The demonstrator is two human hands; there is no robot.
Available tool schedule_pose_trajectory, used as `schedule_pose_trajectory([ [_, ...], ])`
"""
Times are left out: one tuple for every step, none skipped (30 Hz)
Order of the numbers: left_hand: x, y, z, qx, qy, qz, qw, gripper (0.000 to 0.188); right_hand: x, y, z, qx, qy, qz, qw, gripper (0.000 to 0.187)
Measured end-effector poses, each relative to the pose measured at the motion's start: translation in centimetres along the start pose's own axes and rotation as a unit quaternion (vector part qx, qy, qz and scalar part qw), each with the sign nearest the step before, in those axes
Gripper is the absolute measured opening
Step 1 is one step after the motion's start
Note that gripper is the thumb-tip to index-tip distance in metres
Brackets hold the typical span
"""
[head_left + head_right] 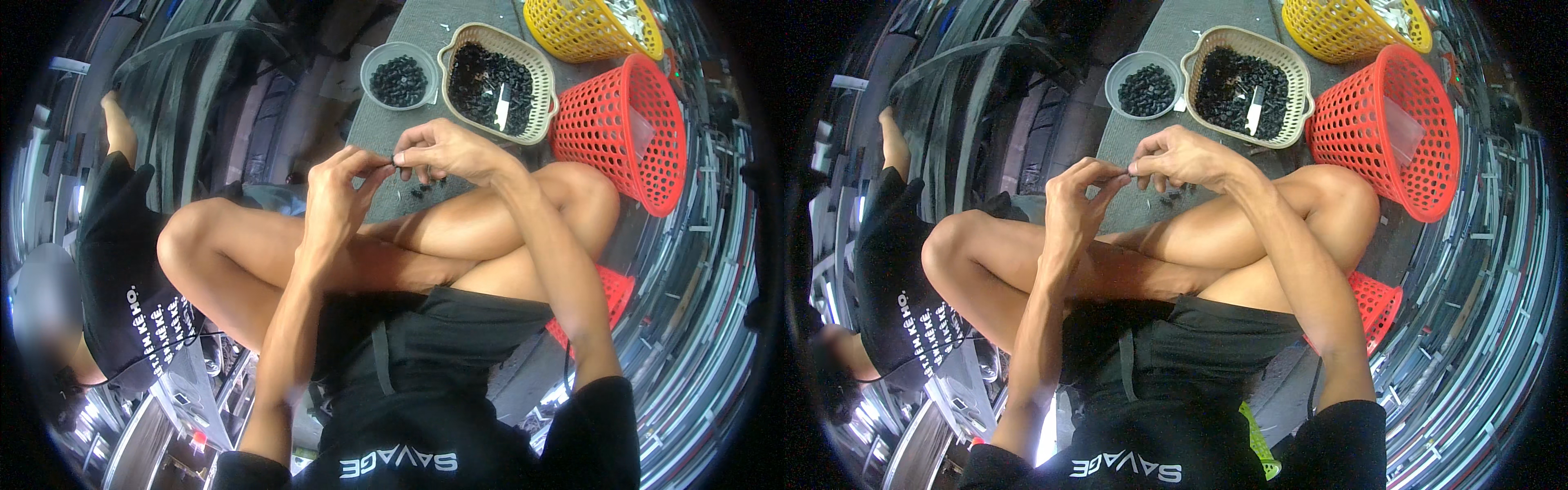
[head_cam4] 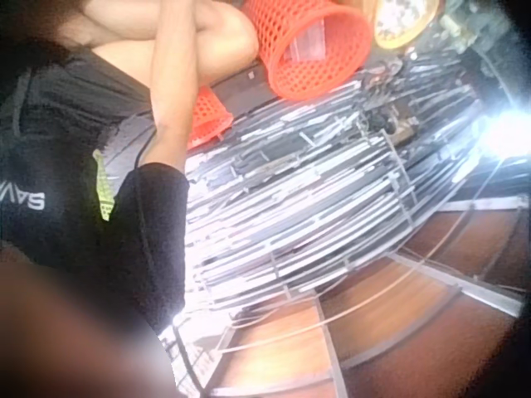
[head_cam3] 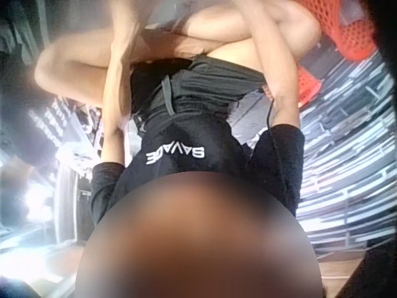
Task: The person sits cross-legged on the floor and repeatedly picks small black components from a basket, manipulates them with both hands, and places them into a small clear container. The person continues this repetitive sorting process throughout the clip.
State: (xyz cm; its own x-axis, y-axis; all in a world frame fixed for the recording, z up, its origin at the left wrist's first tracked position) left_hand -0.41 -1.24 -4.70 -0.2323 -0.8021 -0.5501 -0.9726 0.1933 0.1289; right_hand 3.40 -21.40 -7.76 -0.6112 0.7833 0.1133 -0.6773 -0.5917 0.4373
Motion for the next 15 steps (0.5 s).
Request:
schedule_pose_trajectory([
  [0.0, -0.1, 0.1, -0.017, -0.008, 0.012, 1.0, 0.027, 0.1, 0.1, 0.2, -0.005, -0.01, 0.006, 1.0, 0.026],
  [-0.1, -0.1, -0.1, -0.005, 0.011, 0.001, 1.0, 0.024, 0.2, 0.1, 0.4, -0.01, -0.018, 0.007, 1.0, 0.025],
  [-0.1, 0.0, -0.2, -0.008, 0.026, -0.005, 1.0, 0.021, 0.3, 0.1, 0.6, -0.022, -0.008, 0.003, 1.0, 0.026],
  [0.0, 0.0, -0.4, -0.011, 0.042, -0.011, 0.999, 0.018, 0.4, 0.1, 0.8, -0.034, 0.005, -0.003, 0.999, 0.027],
  [0.1, 0.1, -0.6, -0.007, 0.042, -0.025, 0.999, 0.016, 0.5, 0.1, 0.9, -0.035, 0.022, -0.01, 0.999, 0.028],
  [0.2, 0.2, -0.7, -0.004, 0.041, -0.04, 0.998, 0.014, 0.6, 0.0, 1.1, -0.051, 0.012, -0.012, 0.999, 0.028],
  [0.2, 0.1, -0.9, 0.01, 0.045, -0.057, 0.997, 0.012, 0.6, 0.0, 1.2, -0.057, 0.007, -0.016, 0.998, 0.029],
  [0.2, 0.1, -0.8, 0.008, 0.033, -0.059, 0.998, 0.013, 0.5, 0.0, 1.2, -0.071, 0.0, -0.021, 0.997, 0.029],
  [0.1, -0.1, -0.8, 0.016, 0.025, -0.065, 0.997, 0.013, 0.5, -0.1, 1.1, -0.056, -0.002, -0.014, 0.998, 0.029],
  [0.0, -0.2, -0.7, 0.015, 0.012, -0.07, 0.997, 0.014, 0.4, -0.2, 1.0, -0.05, -0.007, -0.009, 0.999, 0.03],
  [0.0, -0.2, -0.7, 0.019, 0.017, -0.069, 0.997, 0.013, 0.3, -0.3, 0.9, -0.053, -0.017, 0.004, 0.998, 0.03],
  [0.0, -0.3, -0.6, 0.013, 0.018, -0.065, 0.998, 0.013, -0.1, -0.5, 0.7, -0.03, 0.025, -0.01, 0.999, 0.029],
  [-0.1, -0.3, -0.6, 0.008, 0.019, -0.061, 0.998, 0.013, -0.3, -0.8, 0.4, -0.017, 0.062, -0.016, 0.998, 0.029],
  [-0.1, -0.4, -0.3, -0.02, 0.044, -0.056, 0.997, 0.012, -0.6, -1.1, 0.1, -0.006, 0.1, -0.029, 0.995, 0.028],
  [-0.1, -0.4, -0.1, -0.048, 0.069, -0.05, 0.995, 0.012, -0.6, -1.4, -0.2, -0.01, 0.203, -0.026, 0.979, 0.028],
])
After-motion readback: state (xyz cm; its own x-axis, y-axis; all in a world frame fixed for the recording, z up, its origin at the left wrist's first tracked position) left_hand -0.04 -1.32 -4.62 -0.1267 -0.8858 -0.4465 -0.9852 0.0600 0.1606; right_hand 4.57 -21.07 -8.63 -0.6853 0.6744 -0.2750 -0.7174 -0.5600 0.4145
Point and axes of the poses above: each hand's wrist, its own y-axis away from the middle knuckle, its own x-axis out of the palm, z = x × y, the point moved 3 cm from there along -y, towards the middle knuckle, and after that the axes turned 9 degrees about -x, right-handed, at the moved point
